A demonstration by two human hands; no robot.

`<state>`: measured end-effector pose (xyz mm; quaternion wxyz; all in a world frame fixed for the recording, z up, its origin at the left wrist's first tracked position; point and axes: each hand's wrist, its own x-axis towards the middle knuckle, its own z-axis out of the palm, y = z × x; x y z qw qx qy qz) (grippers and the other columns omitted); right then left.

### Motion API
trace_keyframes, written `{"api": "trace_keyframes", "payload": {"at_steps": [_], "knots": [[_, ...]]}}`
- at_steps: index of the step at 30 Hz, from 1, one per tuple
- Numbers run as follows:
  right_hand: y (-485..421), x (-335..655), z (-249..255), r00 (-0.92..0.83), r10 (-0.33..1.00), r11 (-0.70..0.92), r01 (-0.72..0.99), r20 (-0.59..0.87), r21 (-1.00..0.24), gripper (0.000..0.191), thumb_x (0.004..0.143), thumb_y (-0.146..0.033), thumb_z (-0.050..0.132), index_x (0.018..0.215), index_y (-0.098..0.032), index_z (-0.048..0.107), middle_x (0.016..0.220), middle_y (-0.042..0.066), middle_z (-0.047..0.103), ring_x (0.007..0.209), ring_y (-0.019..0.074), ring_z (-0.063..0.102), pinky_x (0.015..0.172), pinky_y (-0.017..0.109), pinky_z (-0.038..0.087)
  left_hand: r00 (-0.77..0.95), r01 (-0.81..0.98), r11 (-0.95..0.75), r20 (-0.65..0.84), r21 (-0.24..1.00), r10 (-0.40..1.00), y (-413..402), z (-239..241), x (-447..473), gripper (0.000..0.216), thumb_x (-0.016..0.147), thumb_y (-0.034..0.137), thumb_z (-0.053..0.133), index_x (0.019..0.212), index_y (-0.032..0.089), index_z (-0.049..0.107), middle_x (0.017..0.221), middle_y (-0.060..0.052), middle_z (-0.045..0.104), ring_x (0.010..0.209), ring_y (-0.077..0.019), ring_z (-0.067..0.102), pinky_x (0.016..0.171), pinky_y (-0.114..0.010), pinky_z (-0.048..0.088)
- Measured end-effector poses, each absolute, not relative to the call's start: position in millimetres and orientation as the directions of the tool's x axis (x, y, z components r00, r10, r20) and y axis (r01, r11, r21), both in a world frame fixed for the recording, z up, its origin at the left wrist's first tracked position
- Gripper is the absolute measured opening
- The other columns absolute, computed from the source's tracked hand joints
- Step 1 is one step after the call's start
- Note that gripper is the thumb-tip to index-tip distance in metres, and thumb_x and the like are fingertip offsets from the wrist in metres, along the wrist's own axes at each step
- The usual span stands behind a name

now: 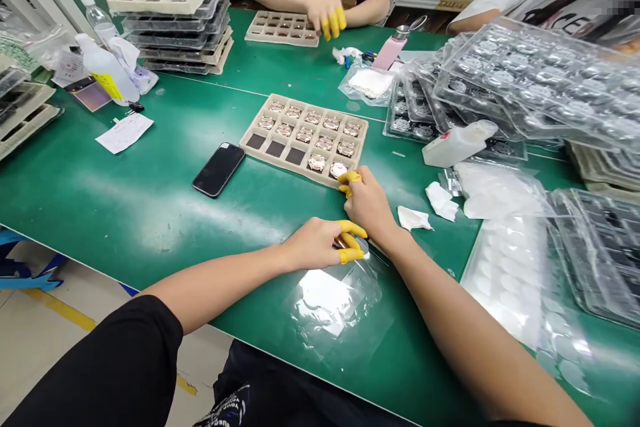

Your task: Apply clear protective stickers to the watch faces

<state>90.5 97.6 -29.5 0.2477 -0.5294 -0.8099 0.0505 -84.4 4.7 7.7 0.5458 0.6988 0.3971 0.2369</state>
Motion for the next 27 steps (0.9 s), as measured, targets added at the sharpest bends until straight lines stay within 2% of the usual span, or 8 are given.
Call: {"api": "trace_keyframes", "payload": {"at_steps": [5, 9, 11, 13, 16, 19, 22, 27], "knots": [[57, 120, -24, -0.339, 0.895, 0.435, 0.803, 0.289, -0.408, 0.032, 0.077, -0.007, 0.044, 0.098, -0.023, 0.063, 0.109, 0.012, 0.064, 0.093, 0.0251, 0.063, 0.081, 0.04, 0.056, 0.561, 0.269, -0.082, -0.087, 0.96, 0.823, 4, 7, -84, 0.041, 0.085, 0.016, 0.072, 0.126, 0.016, 0.073, 0.103, -0.004, 0.086, 0.097, -0.016, 0.082, 0.093, -0.026, 0.064], [37, 143, -16, -0.314, 0.899, 0.425, 0.794, 0.304, -0.434, 0.031, 0.081, -0.008, 0.045, 0.095, -0.023, 0.068, 0.107, 0.013, 0.066, 0.091, 0.0272, 0.065, 0.082, 0.045, 0.057, 0.545, 0.213, -0.068, -0.061, 0.975, 0.836, 2, 0, -84, 0.038, 0.085, 0.015, 0.073, 0.123, 0.016, 0.074, 0.104, -0.005, 0.085, 0.095, -0.0158, 0.082, 0.091, -0.027, 0.066], [27, 148, -11, -0.246, 0.898, 0.402, 0.798, 0.366, -0.45, 0.025, 0.088, -0.014, 0.05, 0.097, -0.024, 0.07, 0.107, 0.014, 0.068, 0.098, 0.0308, 0.065, 0.087, 0.05, 0.056, 0.512, 0.17, -0.111, 0.008, 0.979, 0.859, -1, -3, -83, 0.034, 0.086, 0.017, 0.073, 0.12, 0.016, 0.075, 0.101, -0.005, 0.085, 0.093, -0.0153, 0.082, 0.092, -0.028, 0.067], [15, 150, -6, -0.081, 0.902, 0.322, 0.781, 0.425, -0.535, 0.019, 0.094, -0.027, 0.056, 0.105, -0.026, 0.072, 0.11, 0.014, 0.07, 0.105, 0.0328, 0.065, 0.09, 0.053, 0.055, 0.439, 0.12, -0.195, 0.124, 0.973, 0.89, -3, -5, -82, 0.027, 0.087, 0.02, 0.074, 0.114, 0.017, 0.077, 0.102, -0.004, 0.085, 0.093, -0.0148, 0.082, 0.094, -0.03, 0.068], [-6, 145, -1, 0.169, 0.941, 0.148, 0.572, 0.293, -0.807, 0.031, 0.099, -0.05, 0.061, 0.12, -0.028, 0.068, 0.116, 0.011, 0.072, 0.098, 0.0278, 0.068, 0.084, 0.048, 0.057, 0.26, 0.099, -0.313, 0.279, 0.945, 0.924, -4, -8, -79, 0.021, 0.089, 0.026, 0.075, 0.108, 0.018, 0.079, 0.106, -0.004, 0.085, 0.094, -0.0149, 0.082, 0.095, -0.031, 0.069], [-20, 135, 0, 0.073, 0.997, 0.01, 0.22, 0.027, -0.975, 0.052, 0.088, -0.061, 0.076, 0.129, -0.032, 0.061, 0.111, 0.007, 0.074, 0.085, 0.023, 0.069, 0.07, 0.04, 0.057, 0.136, 0.129, -0.363, 0.346, 0.923, 0.928, -3, -10, -78, 0.022, 0.091, 0.032, 0.076, 0.109, 0.018, 0.078, 0.102, -0.004, 0.084, 0.092, -0.0147, 0.081, 0.092, -0.031, 0.07], [-24, 124, 0, -0.017, 0.996, -0.091, 0.015, -0.091, -0.996, 0.062, 0.08, -0.056, 0.086, 0.13, -0.034, 0.057, 0.097, 0.003, 0.073, 0.074, 0.0209, 0.069, 0.058, 0.035, 0.054, 0.178, 0.114, -0.401, 0.379, 0.909, 0.908, 0, -7, -80, 0.028, 0.091, 0.038, 0.077, 0.11, 0.017, 0.077, 0.103, -0.005, 0.084, 0.091, -0.0147, 0.081, 0.09, -0.029, 0.07], [-22, 122, -2, -0.028, 0.995, -0.094, -0.02, -0.093, -0.995, 0.058, 0.077, -0.059, 0.088, 0.118, -0.032, 0.057, 0.095, 0.003, 0.072, 0.071, 0.021, 0.068, 0.058, 0.038, 0.056, 0.432, 0.064, -0.587, 0.508, 0.807, 0.745, 5, 2, -85, 0.037, 0.088, 0.039, 0.081, 0.118, 0.018, 0.076, 0.109, -0.008, 0.084, 0.099, -0.0184, 0.081, 0.096, -0.033, 0.067]]}}
